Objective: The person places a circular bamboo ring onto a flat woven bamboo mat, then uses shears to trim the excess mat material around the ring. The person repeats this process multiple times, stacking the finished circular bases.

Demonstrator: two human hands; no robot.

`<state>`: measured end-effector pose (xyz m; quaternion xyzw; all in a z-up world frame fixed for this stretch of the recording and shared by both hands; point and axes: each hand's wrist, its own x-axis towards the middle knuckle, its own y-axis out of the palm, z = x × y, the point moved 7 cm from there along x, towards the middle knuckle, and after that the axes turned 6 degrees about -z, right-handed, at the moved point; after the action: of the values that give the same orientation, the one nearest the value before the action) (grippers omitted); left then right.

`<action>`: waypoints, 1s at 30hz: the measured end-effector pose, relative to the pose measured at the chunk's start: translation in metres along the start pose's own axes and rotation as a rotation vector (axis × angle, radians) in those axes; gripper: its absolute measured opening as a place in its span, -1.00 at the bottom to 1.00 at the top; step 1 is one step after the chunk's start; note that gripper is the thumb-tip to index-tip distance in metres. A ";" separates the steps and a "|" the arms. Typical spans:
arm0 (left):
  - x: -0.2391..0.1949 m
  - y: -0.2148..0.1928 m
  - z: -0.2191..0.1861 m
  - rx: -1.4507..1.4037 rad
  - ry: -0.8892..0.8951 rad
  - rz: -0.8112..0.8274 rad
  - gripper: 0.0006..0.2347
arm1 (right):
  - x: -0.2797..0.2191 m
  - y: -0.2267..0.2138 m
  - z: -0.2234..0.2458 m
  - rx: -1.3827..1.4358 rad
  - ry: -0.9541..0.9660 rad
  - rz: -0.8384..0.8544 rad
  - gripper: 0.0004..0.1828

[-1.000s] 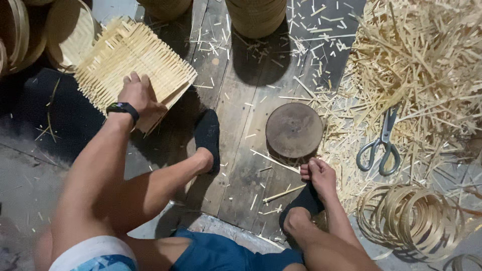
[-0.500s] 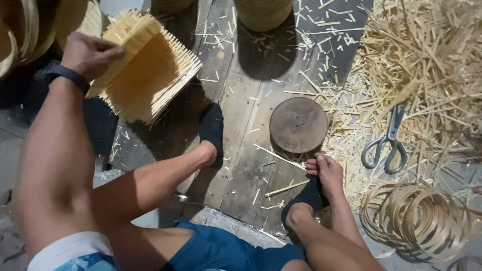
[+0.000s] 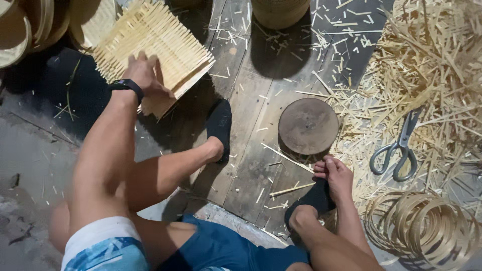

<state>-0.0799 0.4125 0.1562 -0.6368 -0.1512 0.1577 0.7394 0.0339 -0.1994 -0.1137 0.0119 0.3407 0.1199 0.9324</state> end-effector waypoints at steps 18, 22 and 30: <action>0.002 -0.079 0.069 -0.307 -0.109 -0.259 -0.85 | 0.003 -0.003 -0.003 -0.027 -0.004 0.020 -0.61; 0.000 -0.157 -0.019 0.237 0.323 -0.668 -0.91 | -0.003 0.006 0.020 0.036 -0.048 -0.011 -0.59; -0.080 -0.035 -0.328 -0.465 0.866 -0.156 -0.71 | 0.008 0.011 0.058 0.639 0.161 0.114 -0.39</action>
<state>-0.0115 0.0801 0.1423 -0.7787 0.0912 -0.2150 0.5823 0.0739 -0.1834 -0.0730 0.3133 0.4325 0.0596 0.8433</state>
